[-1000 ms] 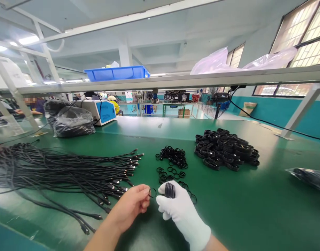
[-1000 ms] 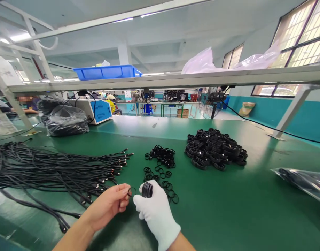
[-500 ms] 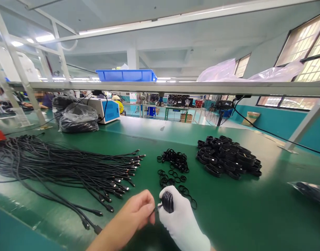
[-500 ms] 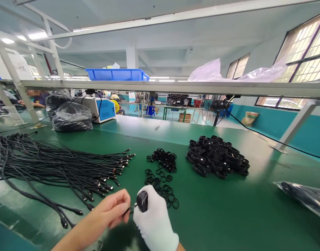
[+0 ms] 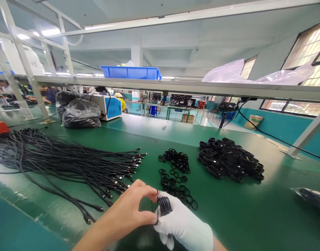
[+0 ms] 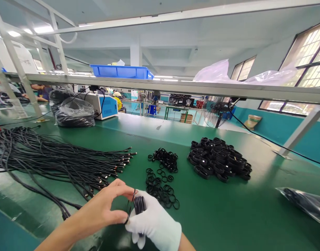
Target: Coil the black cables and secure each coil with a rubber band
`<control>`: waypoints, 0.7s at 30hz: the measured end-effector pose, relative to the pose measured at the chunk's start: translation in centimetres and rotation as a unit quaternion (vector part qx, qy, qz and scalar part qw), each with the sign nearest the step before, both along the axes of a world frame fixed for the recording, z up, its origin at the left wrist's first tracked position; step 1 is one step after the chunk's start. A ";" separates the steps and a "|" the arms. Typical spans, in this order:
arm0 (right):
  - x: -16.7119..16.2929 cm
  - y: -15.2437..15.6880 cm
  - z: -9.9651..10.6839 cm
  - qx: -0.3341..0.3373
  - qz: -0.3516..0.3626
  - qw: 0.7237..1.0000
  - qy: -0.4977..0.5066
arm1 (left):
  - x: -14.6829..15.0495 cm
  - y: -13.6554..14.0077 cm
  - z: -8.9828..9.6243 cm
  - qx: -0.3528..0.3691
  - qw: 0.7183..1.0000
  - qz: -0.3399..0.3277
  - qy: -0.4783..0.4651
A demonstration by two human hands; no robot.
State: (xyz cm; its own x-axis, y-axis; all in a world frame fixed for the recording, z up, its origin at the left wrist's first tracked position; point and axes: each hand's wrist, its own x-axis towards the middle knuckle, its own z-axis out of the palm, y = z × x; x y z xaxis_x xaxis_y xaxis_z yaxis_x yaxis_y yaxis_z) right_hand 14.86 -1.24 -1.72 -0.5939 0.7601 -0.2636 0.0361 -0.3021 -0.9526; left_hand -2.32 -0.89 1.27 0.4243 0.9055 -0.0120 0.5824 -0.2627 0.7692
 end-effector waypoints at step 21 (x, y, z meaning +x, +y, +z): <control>0.0 0.1 -1.1 -0.034 -0.046 0.998 0.017 | -0.6 1.4 -1.1 -0.115 0.992 -0.019 -0.048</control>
